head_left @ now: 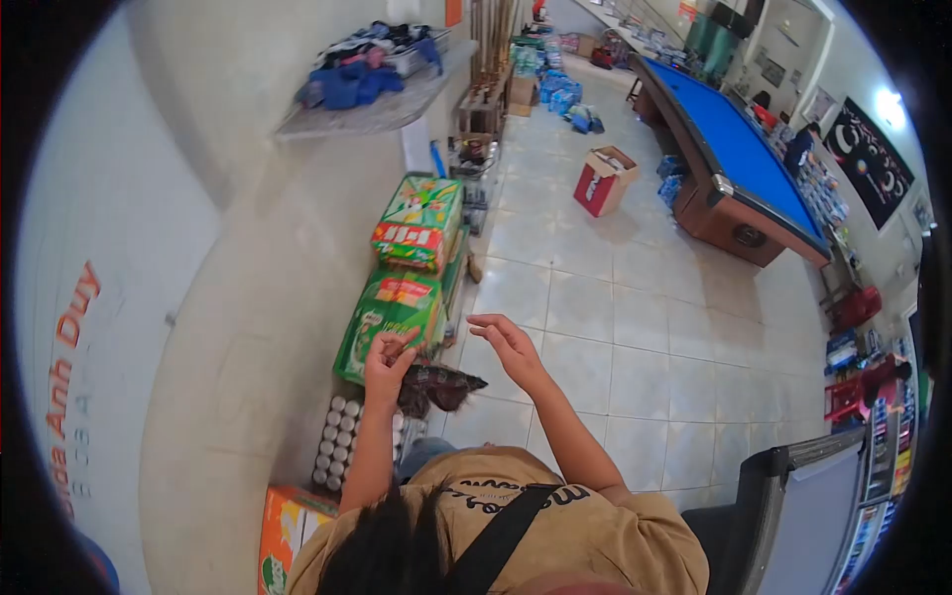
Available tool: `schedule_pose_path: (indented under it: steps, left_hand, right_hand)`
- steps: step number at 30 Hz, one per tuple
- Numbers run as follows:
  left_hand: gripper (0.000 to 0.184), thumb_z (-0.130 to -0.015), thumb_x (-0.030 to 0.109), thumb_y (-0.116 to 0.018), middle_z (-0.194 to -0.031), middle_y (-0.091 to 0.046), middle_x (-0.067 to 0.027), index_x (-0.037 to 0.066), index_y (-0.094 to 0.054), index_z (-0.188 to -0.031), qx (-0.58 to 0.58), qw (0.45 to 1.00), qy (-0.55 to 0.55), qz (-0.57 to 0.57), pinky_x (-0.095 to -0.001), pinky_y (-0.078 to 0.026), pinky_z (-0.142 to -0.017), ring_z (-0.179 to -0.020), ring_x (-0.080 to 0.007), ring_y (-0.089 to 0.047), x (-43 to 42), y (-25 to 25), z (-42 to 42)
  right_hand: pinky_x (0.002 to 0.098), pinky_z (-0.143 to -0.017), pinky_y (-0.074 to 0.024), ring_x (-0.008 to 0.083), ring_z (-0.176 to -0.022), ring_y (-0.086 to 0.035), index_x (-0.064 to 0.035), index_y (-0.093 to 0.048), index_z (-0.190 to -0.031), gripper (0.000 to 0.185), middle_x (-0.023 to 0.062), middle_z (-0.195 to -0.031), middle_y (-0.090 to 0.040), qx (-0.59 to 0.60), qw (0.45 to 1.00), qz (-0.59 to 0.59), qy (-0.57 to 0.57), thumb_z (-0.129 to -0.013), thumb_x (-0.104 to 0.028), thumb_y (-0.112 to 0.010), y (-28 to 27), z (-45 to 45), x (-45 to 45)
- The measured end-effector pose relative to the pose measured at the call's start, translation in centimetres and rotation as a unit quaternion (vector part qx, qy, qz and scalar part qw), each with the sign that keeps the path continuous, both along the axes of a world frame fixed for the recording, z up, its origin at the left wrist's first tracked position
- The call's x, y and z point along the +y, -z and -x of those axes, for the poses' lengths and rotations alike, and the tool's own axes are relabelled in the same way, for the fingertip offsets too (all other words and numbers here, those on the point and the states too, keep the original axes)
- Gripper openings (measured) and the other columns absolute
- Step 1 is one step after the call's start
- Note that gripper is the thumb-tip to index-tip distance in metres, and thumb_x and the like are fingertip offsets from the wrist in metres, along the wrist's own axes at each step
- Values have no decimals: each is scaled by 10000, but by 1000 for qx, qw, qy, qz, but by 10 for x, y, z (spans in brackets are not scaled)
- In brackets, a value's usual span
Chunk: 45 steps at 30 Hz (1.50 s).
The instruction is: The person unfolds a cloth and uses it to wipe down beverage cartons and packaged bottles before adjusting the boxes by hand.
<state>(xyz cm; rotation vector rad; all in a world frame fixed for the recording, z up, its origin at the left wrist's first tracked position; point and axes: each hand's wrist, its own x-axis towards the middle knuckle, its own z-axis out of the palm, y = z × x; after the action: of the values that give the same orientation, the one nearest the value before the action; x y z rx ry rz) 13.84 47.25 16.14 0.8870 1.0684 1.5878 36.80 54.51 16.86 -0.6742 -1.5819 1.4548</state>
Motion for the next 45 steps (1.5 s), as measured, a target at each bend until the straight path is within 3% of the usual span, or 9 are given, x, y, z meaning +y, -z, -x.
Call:
schedule_pose_path:
  steps: [4, 10, 15, 17, 20, 23, 30, 38, 45]
  left_hand:
    - [348, -956, 132, -572, -1284, -603, -139, 24, -485, -1275, 36, 993, 105, 41, -299, -461, -969, -1118, -243, -621, 63, 11, -29]
    - [447, -981, 165, -501, -1472, -413, -124, 17, -420, -1395, 18, 989, 149, -2, -386, -357, -1090, -1275, -272, -498, 179, 27, -57]
    - [474, -983, 159, -473, -1480, -401, -122, 7, -387, -1424, -59, 979, 193, -25, -392, -354, -1096, -1284, -307, -485, 309, 22, -72]
    - [468, -984, 125, -459, -1490, -392, -119, 8, -383, -1430, -83, 974, 206, -39, -384, -337, -1109, -1310, -298, -461, 359, 9, -79]
    - [455, -996, 77, -430, -1510, -373, -110, 12, -375, -1443, 99, 962, 232, -103, -342, -277, -1136, -1379, -227, -378, 427, -12, -78]
    - [456, -1002, 124, -437, -1494, -394, -112, 24, -385, -1443, 62, 972, 211, -81, -331, -267, -1134, -1381, -207, -374, 485, -24, -71]
    - [424, -1016, 260, -427, -1408, -500, -110, 33, -481, -1370, 70, 993, 90, -2, -356, -372, -1042, -1294, -216, -471, 578, -33, -74]
    - [437, -1007, 333, -434, -1360, -543, -109, 32, -519, -1312, 5, 999, 38, 30, -349, -413, -986, -1238, -232, -526, 731, 2, -127]
    - [460, -988, 309, -488, -1397, -511, -97, 41, -484, -1363, 99, 992, 81, -3, -366, -400, -1012, -1283, -248, -492, 858, -21, -189]
  right_hand:
    - [375, -1013, -421, 228, -1149, -584, 2, -539, -1250, 381, 121, -1249, -605, 35, 997, 31, 56, -1046, -287, -398, 1, -31, 53]
    - [380, -1024, -410, 252, -1211, -547, -40, -458, -1352, 413, 136, -1321, -568, 35, 987, 145, 54, -1025, -293, -445, 26, -55, 144]
    - [383, -1060, -385, 268, -1312, -427, -120, -201, -1519, 869, 159, -1466, -398, -90, 982, 135, -93, -839, -213, -734, 28, -50, 243]
    - [368, -963, -454, 244, -1229, -499, -93, -287, -1480, 844, 152, -1348, -501, -72, 981, 156, -94, -810, -264, -772, 19, -45, 289]
    - [315, -841, -489, 160, -985, -572, -39, -550, -1252, 532, 93, -1063, -623, -115, 993, 10, -11, -814, -258, -758, 5, -28, 363]
    - [263, -701, -467, 88, -805, -537, -16, -591, -1061, 317, 10, -856, -614, -157, 983, 62, 69, -831, -185, -730, -10, -28, 420]
    - [279, -901, -443, 139, -1006, -561, -4, -590, -1117, 333, 55, -1040, -614, -3, 979, 57, 193, -802, -59, -685, 30, -71, 528]
    - [262, -743, -443, 109, -810, -490, -70, -447, -986, 285, 21, -872, -527, 0, 975, 109, 193, -750, -15, -597, 31, -150, 706]
    - [285, -820, -465, 131, -871, -554, -131, -452, -1313, 537, 56, -974, -590, -110, 985, 25, 129, -809, -82, -631, -23, -213, 841]
